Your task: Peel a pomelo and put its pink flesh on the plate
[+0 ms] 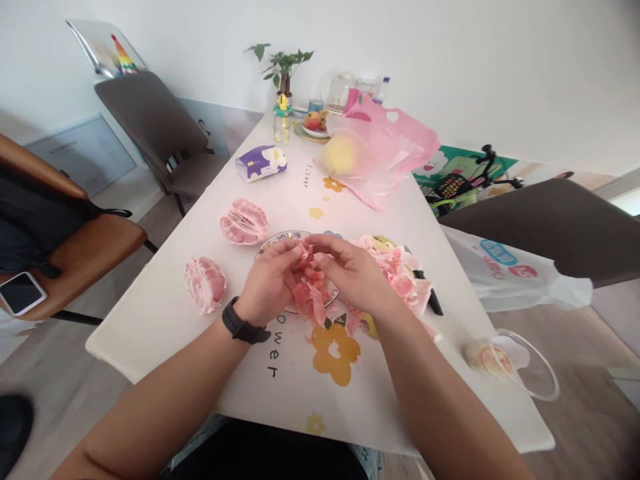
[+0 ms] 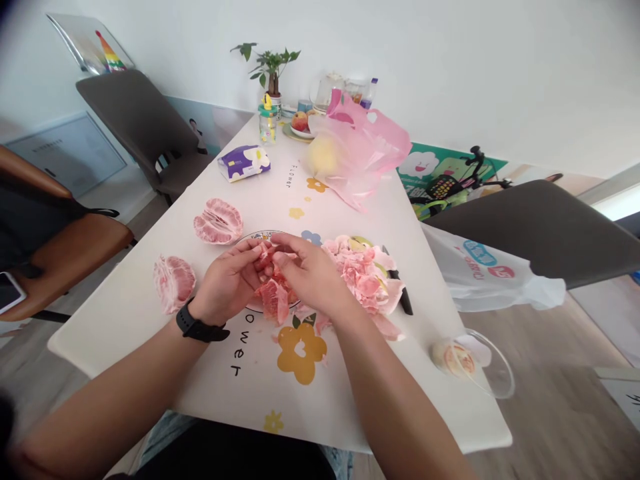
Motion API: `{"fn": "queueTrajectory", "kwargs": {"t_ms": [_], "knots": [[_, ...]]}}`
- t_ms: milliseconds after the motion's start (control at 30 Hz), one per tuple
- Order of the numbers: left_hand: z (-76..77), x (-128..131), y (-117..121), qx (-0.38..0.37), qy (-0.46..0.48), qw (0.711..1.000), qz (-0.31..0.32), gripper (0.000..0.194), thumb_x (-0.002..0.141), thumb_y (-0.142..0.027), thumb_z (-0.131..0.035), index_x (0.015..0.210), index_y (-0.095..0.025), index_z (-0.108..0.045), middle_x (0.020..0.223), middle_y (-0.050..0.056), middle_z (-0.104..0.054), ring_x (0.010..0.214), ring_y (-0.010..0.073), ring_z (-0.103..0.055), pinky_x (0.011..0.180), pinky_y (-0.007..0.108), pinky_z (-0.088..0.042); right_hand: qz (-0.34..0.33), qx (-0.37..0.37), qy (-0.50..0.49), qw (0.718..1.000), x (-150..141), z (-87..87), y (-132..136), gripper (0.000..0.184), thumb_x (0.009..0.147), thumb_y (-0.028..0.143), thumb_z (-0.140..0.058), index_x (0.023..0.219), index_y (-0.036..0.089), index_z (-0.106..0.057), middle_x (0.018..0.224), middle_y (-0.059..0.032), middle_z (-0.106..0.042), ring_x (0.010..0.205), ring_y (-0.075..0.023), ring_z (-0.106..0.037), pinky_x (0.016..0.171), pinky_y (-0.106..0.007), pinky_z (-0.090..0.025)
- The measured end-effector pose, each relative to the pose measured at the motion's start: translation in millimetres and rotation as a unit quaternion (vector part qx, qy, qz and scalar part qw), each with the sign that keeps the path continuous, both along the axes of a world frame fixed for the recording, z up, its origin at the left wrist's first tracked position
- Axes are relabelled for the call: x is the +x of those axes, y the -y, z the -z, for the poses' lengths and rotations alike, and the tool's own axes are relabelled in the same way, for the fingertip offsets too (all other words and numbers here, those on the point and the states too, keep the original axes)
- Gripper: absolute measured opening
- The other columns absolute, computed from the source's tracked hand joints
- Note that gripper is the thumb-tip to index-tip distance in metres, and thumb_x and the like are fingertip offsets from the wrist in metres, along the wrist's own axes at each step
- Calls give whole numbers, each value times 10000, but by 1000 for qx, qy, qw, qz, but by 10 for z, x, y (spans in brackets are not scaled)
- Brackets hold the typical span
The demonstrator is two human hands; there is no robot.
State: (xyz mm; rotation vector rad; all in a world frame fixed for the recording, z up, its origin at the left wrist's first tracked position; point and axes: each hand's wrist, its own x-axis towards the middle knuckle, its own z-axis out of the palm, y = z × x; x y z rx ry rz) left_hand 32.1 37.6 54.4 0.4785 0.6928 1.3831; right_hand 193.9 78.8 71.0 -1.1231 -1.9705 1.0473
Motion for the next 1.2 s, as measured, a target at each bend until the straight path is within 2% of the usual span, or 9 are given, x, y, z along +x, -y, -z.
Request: {"fn": "queueTrajectory", "kwargs": {"t_ms": [133, 300, 467, 633, 733, 867, 967, 1033, 1200], "knots": [[29, 10, 11, 10, -37, 999, -8, 132, 845, -232, -756, 900, -150, -668, 770, 28, -647, 667, 122, -607, 635, 243, -501, 10, 38, 13, 999, -29, -53, 51, 216, 965, 241, -610, 1099, 286, -774, 1073, -26, -773, 980, -203, -709, 866, -383, -559], [52, 22, 8, 20, -56, 998, -16, 156, 820, -237, -778, 860, -160, -647, 738, 6, -614, 654, 110, -582, 623, 227, -481, 70, 84, 39, 993, -46, -13, 47, 104, 919, 195, -653, 887, 247, -737, 866, -13, -722, 830, -187, -656, 761, -348, -510], [67, 30, -10, 22, -68, 997, -21, 142, 826, -217, -761, 824, -158, -632, 713, -2, -583, 638, 95, -536, 609, 212, -441, 104, 126, 51, 985, -86, 32, 45, 106, 904, 174, -653, 839, 239, -705, 854, -19, -696, 843, -202, -643, 773, -359, -493], [46, 39, -19, 10, -30, 999, -11, 132, 841, -162, -705, 764, -149, -599, 702, 2, -560, 622, 92, -525, 607, 212, -442, 137, 167, 52, 975, -142, 93, 86, 116, 921, 186, -630, 822, 234, -668, 875, -31, -684, 826, -206, -635, 761, -361, -490], [20, 47, -13, -17, -6, 1000, -16, 143, 837, -145, -678, 740, -157, -574, 674, 2, -547, 622, 111, -553, 603, 225, -457, 110, 171, 72, 977, -141, 88, 110, 110, 932, 197, -613, 837, 234, -653, 907, -35, -680, 824, -200, -631, 737, -349, -485], [2, 47, -6, -19, 6, 1000, 2, 152, 838, -157, -654, 719, -158, -560, 688, 11, -557, 632, 118, -572, 602, 235, -467, 52, 128, 78, 987, -103, 27, 123, 101, 936, 196, -591, 856, 236, -636, 868, -22, -682, 812, -195, -642, 707, -331, -489], [15, 32, -3, -16, -17, 1000, 15, 135, 854, -212, -700, 789, -154, -598, 704, 9, -582, 606, 103, -553, 582, 222, -443, 25, 84, 48, 995, -79, -11, 129, 131, 967, 217, -568, 992, 249, -693, 884, -15, -715, 787, -184, -663, 716, -331, -510], [28, 19, -2, -18, -38, 999, 11, 132, 845, -217, -730, 836, -155, -613, 711, 7, -595, 595, 93, -544, 578, 212, -431, 12, 92, 36, 995, -68, -19, 133, 191, 976, 212, -563, 1058, 265, -727, 933, -22, -727, 817, -184, -670, 747, -337, -519], [37, -9, -2, -25, -70, 997, 23, 149, 824, -198, -739, 818, -162, -595, 680, -7, -566, 569, 82, -516, 543, 199, -392, 0, 137, 62, 989, -24, -16, 133, 185, 980, 209, -570, 917, 254, -738, 903, -34, -694, 864, -201, -651, 794, -352, -512]]}}
